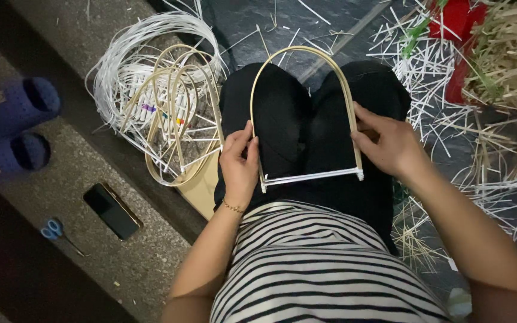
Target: The recorder is wrapping and assembling frame components for bamboo or wicker-style furniture using white strips.
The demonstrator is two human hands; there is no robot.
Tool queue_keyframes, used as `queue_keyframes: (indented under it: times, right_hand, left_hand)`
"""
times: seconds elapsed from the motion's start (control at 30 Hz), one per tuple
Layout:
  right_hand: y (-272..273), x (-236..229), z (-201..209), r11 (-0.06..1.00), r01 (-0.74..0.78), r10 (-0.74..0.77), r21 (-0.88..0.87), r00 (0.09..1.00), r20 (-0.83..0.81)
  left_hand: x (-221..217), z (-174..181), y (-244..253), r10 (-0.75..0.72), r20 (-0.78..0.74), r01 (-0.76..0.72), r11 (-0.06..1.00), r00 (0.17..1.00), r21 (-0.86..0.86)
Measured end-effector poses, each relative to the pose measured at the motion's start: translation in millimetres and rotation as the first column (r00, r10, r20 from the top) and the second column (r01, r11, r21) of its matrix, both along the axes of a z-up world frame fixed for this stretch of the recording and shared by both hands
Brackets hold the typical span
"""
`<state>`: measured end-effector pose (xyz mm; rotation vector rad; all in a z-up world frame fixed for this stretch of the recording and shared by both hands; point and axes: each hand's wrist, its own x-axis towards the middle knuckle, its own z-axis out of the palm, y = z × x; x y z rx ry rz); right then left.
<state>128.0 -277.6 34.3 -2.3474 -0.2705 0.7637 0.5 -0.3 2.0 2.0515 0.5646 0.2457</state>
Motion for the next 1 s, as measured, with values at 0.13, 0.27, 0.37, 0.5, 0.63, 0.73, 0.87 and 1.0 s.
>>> queue_keyframes:
  times: [0.13, 0.27, 0.37, 0.5, 0.63, 0.73, 0.87, 1.0]
  right_hand:
    - [-3.3, -3.2, -6.8, 0.999, 0.005, -0.006, 0.047, 1.000, 0.011]
    - [-2.6, -7.0, -7.9, 0.996, 0.030, -0.032, 0.080, 0.999, 0.025]
    - [-3.8, -10.7, -6.8, 0.989, 0.096, -0.091, 0.112, 0.995, -0.049]
    - [-7.1, -12.7, -5.8, 0.962, 0.160, -0.121, 0.223, 0.977, -0.177]
    - [5.7, -14.4, 22.5, 0.960, 0.148, -0.104, 0.237, 0.976, -0.189]
    - [12.8, -17.0, 34.6, 0.963, 0.189, -0.142, 0.193, 0.962, -0.235]
    - [20.2, -20.3, 46.7, 0.965, 0.189, -0.141, 0.182, 0.959, -0.245]
    - [18.8, -21.5, 41.4, 0.969, 0.168, -0.126, 0.180, 0.967, -0.222]
  left_hand:
    - [0.5, -0.2, -0.1, -0.007, -0.005, 0.007, 1.000, 1.000, 0.021]
    - [-0.3, -5.1, 0.0, -0.008, 0.031, 0.007, 1.000, 0.999, 0.011]
    - [0.6, -2.8, 0.5, -0.001, 0.034, 0.001, 1.000, 0.999, -0.005]
    - [0.8, -3.9, 5.5, 0.020, -0.008, -0.020, 0.997, 1.000, -0.068]
    - [-0.6, -18.2, 19.8, 0.026, 0.009, -0.023, 0.980, 1.000, -0.196]
    - [2.2, -23.5, 35.9, -0.003, -0.057, -0.016, 0.945, 0.998, -0.328]
    - [6.6, -27.6, 55.6, -0.125, -0.134, 0.046, 0.877, 0.983, -0.478]
    - [9.9, -22.0, 60.6, -0.198, -0.153, 0.078, 0.820, 0.968, -0.567]
